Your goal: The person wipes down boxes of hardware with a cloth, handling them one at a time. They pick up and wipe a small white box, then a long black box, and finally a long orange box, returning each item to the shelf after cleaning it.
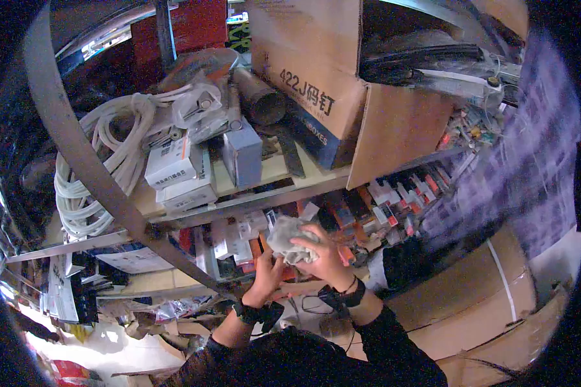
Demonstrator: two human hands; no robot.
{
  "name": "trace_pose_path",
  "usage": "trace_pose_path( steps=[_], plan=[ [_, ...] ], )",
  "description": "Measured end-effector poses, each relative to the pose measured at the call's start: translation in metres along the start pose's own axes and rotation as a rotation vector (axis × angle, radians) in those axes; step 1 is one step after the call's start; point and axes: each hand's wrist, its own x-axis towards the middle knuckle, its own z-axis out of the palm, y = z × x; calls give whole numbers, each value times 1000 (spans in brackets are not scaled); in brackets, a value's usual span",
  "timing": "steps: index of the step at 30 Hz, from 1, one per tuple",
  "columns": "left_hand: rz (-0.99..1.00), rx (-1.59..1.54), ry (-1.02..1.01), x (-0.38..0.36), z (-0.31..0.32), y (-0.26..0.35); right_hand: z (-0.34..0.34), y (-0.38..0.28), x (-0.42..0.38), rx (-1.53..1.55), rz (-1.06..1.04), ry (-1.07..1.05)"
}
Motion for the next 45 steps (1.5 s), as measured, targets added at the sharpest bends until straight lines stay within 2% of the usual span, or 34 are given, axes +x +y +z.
trace_pose_path(
  steps=[2, 3, 5, 6, 7, 8, 9, 11, 12, 13, 15, 16, 17, 18, 19, 20, 21, 22, 23, 24, 27, 29, 31, 33, 34, 35, 37, 38, 39, 40, 41, 43, 44, 45],
  plan=[
    [-232, 7, -1, 0, -1, 19, 5, 14, 2, 148, 41, 112],
    [-240, -3, 4, 3, -2, 12, 5, 23, 5, 147, 46, 99],
    [-233, -84, -31, 1, -4, 2, -3, 34, 11, 265, 327, 244],
    [-226, -127, -51, 1, -3, -1, -8, 49, 13, 265, 331, 240],
    [-223, -131, -51, 3, -2, -3, -12, 72, 16, 214, 458, 198],
    [-146, -34, -59, 4, -2, -3, -12, 87, 15, 167, 590, 157],
    [-71, 62, -68, 3, -1, -3, -9, 93, 13, 168, 596, 157],
    [5, 108, -33, 0, 3, -7, -6, 100, 12, -14, 354, 251],
    [88, 157, 3, 2, 4, -9, -8, 102, 14, -18, 352, 256],
    [84, 153, -5, 4, 4, -2, -9, 101, 13, -9, 404, 292],
    [196, 360, 16, 1, 1, 14, -11, 83, 0, -1, 481, 309],
    [316, 578, 64, 3, -2, 18, -18, 62, 4, 297, 541, 509],
    [317, 574, 69, 7, -4, 25, -21, 50, 8, 600, 588, 704],
    [288, 573, 140, 10, -7, 31, -24, 52, 0, 304, 443, 664],
    [251, 572, 207, 8, -10, 33, -25, 40, 1, 305, 453, 656],
    [-34, 295, 189, 13, -14, -12, -27, 22, -1, 300, 338, 540],
    [-52, 293, 189, 8, -12, -9, -24, 9, -2, 294, 224, 425],
    [18, 328, 184, 7, -7, 2, -19, 7, 1, 92, 167, 256],
    [93, 362, 180, 9, -4, 10, -5, 7, 0, 160, 183, 130],
    [255, 593, 194, 9, -5, 13, 3, 6, 0, 93, 141, 111],
    [343, 621, 234, 7, -4, 4, 10, 22, -6, 48, 100, 113],
    [309, 635, 250, 8, -3, 4, 5, 41, -9, 47, 102, 174],
    [274, 661, 253, 3, -1, 3, -8, 35, -1, 198, 356, 291],
    [362, 578, 317, 1, 2, 1, -10, 62, 1, 294, 449, 497],
    [257, 519, 353, 0, 7, 5, -15, 68, 3, 67, 370, 546],
    [259, 525, 351, 0, 8, 8, -14, 66, -1, 72, 370, 551],
    [135, 338, 383, 1, 9, 11, -8, 44, 0, 362, 417, 408],
    [134, 343, 384, 1, 8, 10, -9, 22, 1, 180, 253, 317],
    [58, 286, 371, 0, 7, 7, 2, 19, -3, 290, 46, 266],
    [-20, 230, 361, -1, 5, 0, 12, 8, -9, 323, -1, 88],
    [54, -40, 311, -1, 3, -37, 22, 1, -14, 313, 38, -51],
    [-34, -335, 391, 0, 9, -56, 35, 4, -18, 280, 46, 90],
    [-39, -320, 400, -4, 8, -54, 34, 3, -18, 298, 47, 90],
    [13, -4, 401, -4, 7, -26, 27, -1, -13, 394, 235, 109]
  ],
)
